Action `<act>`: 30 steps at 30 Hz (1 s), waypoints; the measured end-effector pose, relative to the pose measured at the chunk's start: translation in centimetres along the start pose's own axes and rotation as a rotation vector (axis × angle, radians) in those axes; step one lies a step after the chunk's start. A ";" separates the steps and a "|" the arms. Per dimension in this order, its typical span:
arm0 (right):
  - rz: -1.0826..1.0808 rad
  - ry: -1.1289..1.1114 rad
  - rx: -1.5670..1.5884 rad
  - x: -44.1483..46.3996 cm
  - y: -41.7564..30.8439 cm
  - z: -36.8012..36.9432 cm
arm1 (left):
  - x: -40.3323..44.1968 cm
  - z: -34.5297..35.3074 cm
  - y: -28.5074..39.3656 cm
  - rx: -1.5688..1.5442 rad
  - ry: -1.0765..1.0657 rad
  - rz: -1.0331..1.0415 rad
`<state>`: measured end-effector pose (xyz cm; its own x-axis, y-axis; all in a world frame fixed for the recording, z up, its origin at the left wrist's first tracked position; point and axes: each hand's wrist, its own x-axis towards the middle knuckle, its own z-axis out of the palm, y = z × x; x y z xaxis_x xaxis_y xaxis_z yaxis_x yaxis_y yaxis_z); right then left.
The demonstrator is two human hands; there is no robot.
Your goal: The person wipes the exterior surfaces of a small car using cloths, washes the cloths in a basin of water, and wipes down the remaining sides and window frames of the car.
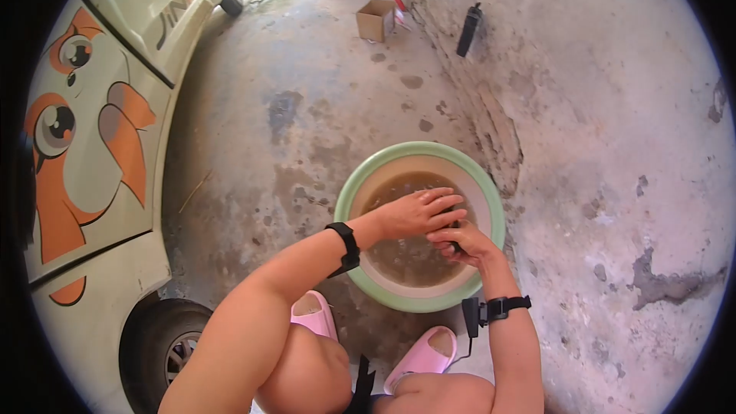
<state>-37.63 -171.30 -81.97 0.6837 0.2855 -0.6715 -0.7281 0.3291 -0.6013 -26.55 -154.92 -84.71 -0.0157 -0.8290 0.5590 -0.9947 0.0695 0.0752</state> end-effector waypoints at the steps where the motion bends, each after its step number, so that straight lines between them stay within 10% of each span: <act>1: -0.002 0.006 -0.059 -0.5 -0.4 0.7 | 0.4 -0.8 0.2 -0.024 0.017 0.009; 17: -0.286 0.687 -1.256 3.2 3.4 3.8 | 0.6 -0.4 2.1 -0.104 -0.770 -0.541; 27: -0.200 0.669 -1.483 3.9 0.9 1.8 | 2.6 0.4 -0.9 -0.345 -1.051 -0.678; 30: -0.191 0.342 -1.418 2.6 -1.5 1.8 | 2.2 -1.6 -1.0 -0.511 -1.143 -0.723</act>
<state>-34.67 -169.47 -82.05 0.8752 0.0512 -0.4811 -0.2063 -0.8599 -0.4668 -25.44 -155.99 -82.25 0.1515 -0.7328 -0.6633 -0.6791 -0.5648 0.4689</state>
